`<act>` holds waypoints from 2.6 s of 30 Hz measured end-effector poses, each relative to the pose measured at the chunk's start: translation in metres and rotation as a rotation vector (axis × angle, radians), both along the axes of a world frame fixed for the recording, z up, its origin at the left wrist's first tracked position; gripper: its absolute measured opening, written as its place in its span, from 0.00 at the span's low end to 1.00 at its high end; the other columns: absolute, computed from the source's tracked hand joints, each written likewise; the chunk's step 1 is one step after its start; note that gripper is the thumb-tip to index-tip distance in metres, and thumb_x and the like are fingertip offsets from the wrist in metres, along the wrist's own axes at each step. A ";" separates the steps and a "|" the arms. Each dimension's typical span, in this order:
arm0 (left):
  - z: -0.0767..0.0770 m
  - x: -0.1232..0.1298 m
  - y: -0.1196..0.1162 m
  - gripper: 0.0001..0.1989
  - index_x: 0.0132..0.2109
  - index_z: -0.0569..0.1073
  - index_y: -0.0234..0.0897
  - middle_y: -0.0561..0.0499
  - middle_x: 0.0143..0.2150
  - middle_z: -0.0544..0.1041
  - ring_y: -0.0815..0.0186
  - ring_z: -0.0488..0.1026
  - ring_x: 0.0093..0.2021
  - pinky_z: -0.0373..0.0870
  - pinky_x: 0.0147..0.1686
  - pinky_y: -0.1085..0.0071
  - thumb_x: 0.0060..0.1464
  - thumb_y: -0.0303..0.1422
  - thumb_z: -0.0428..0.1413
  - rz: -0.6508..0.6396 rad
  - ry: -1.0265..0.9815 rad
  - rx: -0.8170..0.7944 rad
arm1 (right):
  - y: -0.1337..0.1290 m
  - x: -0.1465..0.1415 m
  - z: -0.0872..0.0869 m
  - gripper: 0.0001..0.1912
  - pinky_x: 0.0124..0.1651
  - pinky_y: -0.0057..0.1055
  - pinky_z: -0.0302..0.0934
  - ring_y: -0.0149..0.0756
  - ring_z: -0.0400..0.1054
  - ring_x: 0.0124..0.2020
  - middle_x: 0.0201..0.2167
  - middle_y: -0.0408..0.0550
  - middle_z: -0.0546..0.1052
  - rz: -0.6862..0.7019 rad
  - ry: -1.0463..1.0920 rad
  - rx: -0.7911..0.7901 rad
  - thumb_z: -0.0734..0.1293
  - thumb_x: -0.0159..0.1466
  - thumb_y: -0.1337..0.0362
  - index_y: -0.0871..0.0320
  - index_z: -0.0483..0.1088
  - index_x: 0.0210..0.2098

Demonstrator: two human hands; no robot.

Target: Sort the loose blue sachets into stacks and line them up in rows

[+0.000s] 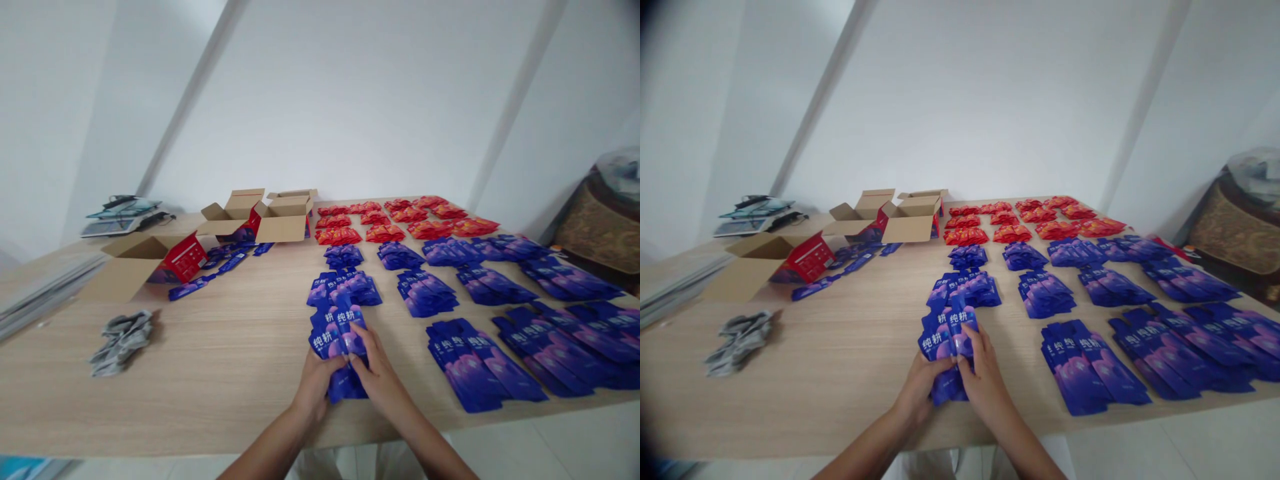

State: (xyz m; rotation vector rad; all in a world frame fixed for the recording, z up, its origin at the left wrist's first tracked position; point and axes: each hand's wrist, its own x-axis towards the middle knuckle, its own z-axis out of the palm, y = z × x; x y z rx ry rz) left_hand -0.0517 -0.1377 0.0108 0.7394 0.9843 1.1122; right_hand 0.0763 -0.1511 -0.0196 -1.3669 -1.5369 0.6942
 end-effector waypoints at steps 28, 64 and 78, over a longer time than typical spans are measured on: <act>-0.024 -0.017 0.032 0.44 0.58 0.56 0.37 0.41 0.55 0.65 0.53 0.64 0.56 0.59 0.57 0.57 0.38 0.47 0.66 -0.243 0.438 0.724 | -0.002 0.013 -0.011 0.41 0.59 0.45 0.55 0.44 0.60 0.56 0.55 0.56 0.61 0.157 0.252 -0.026 0.68 0.55 0.63 0.53 0.42 0.60; -0.023 0.038 -0.007 0.38 0.66 0.46 0.37 0.43 0.70 0.42 0.58 0.38 0.69 0.38 0.67 0.59 0.56 0.52 0.48 -0.067 0.477 0.319 | 0.014 0.037 0.009 0.43 0.59 0.50 0.55 0.53 0.59 0.60 0.60 0.59 0.64 -0.153 -0.114 -0.231 0.63 0.57 0.44 0.57 0.49 0.64; -0.036 0.005 -0.015 0.26 0.64 0.55 0.42 0.48 0.70 0.43 0.62 0.37 0.69 0.34 0.67 0.57 0.63 0.44 0.40 -0.011 0.661 0.489 | -0.005 0.027 0.020 0.29 0.64 0.47 0.48 0.44 0.56 0.62 0.60 0.52 0.65 -0.094 -0.197 -0.147 0.54 0.65 0.48 0.55 0.58 0.61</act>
